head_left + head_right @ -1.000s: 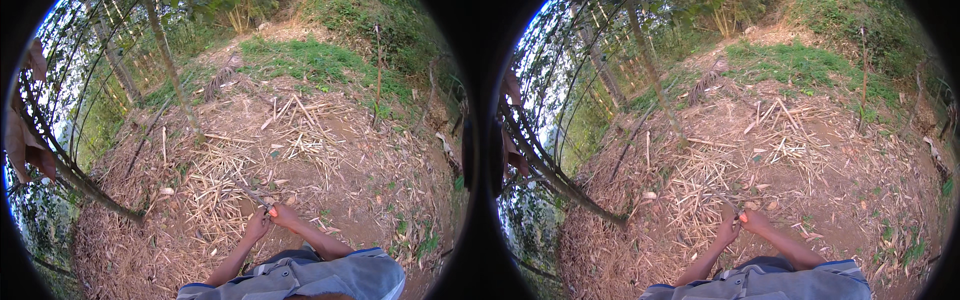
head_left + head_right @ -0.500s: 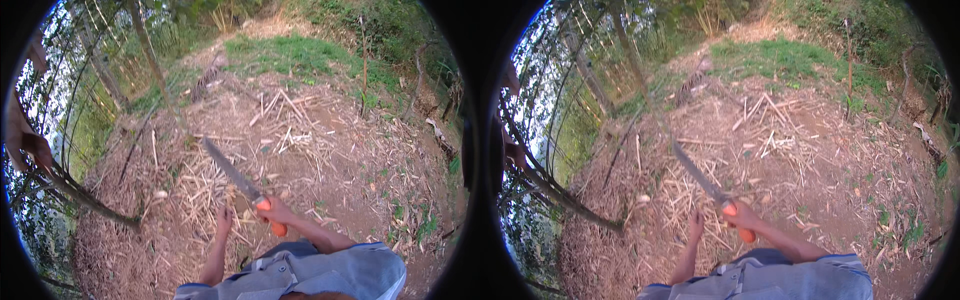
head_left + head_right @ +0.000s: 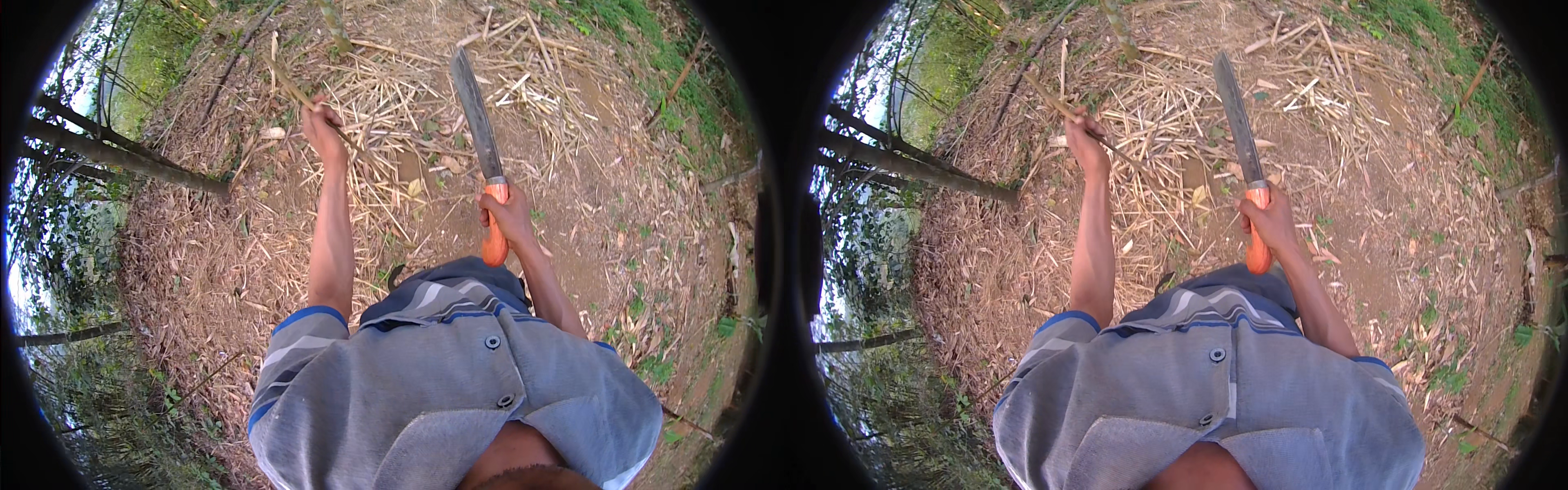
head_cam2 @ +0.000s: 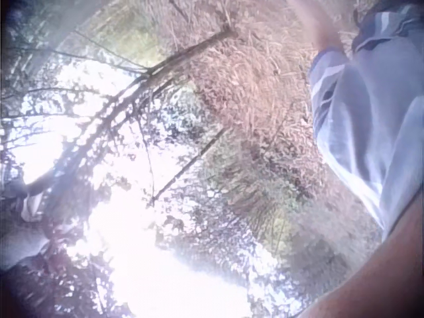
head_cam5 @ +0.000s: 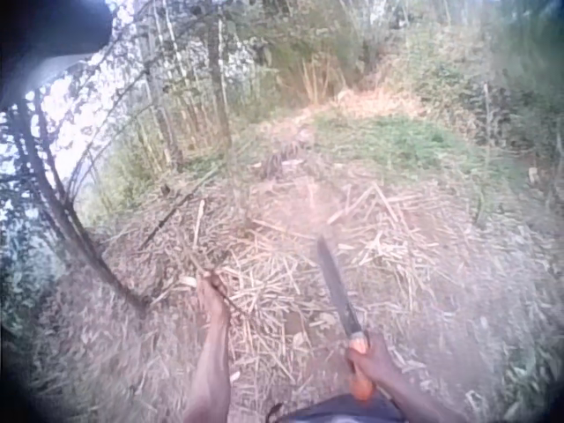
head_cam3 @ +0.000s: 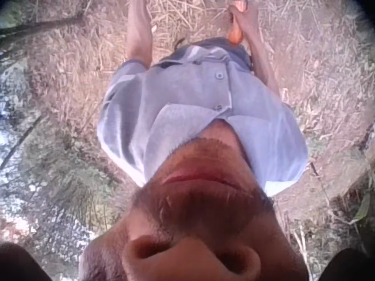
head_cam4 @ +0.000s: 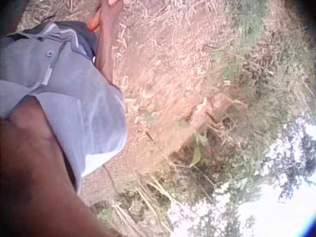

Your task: The person uses a machete to cut long sticks into smaller pieces. They repeatedly pick up sticks from the ground, hold them with one hand, and chop them with the other hand, dropping the cut pieces onto the ground.

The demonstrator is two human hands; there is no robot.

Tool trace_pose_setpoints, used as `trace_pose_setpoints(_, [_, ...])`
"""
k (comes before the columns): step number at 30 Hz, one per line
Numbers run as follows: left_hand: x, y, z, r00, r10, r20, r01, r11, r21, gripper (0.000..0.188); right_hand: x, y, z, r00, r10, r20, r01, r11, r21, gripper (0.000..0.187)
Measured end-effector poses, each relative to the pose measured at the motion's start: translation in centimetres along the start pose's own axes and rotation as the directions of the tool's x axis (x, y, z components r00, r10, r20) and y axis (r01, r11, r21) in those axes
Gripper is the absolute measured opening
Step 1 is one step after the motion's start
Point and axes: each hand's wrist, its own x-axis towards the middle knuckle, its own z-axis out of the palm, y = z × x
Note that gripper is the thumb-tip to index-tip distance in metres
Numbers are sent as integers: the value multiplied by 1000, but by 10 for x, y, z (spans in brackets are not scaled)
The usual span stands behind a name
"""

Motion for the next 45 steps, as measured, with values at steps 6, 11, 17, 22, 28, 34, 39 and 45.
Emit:
trace_pose_setpoints(6, [12, 18, 23, 946, 295, 134, -321, 794, 516, 30, -7, 16, 1, 1000, -15, 5, 15, 999, 36, 24])
trace_pose_setpoints(11, [-13, 55, 66, 651, 154, 744, -746, 310, 589, 31, -3, 39, -12, 992, 55, -114, -43, 993, 106, 21])
trace_pose_setpoints(17, [-22, 63, 76, 443, 115, 889, -889, 185, 419, 32, -6, 63, -37, 973, 150, -177, -132, 985, 111, 24])
trace_pose_setpoints(22, [-29, 62, 83, 382, 156, 911, -917, 187, 353, 31, -15, 67, -43, 960, 193, -203, -164, 975, 149, 19])
trace_pose_setpoints(28, [-19, 50, 83, 613, 179, 770, -742, 465, 483, 32, -18, 70, -47, 960, 180, -214, -153, 979, 138, 20])
trace_pose_setpoints(34, [17, 45, 61, 846, 315, 430, -529, 601, 599, 39, -21, 56, -44, 982, 116, -146, -116, 993, 9, 21])
trace_pose_setpoints(39, [31, 47, 46, 906, 374, 201, -424, 784, 453, 53, -18, 50, -38, 994, 88, -63, -89, 996, -14, 26])
trace_pose_setpoints(45, [46, 105, 4, 947, 195, -256, -197, 980, 19, 54, -21, 10, -10, 995, -74, 61, 74, 997, -2, 31])
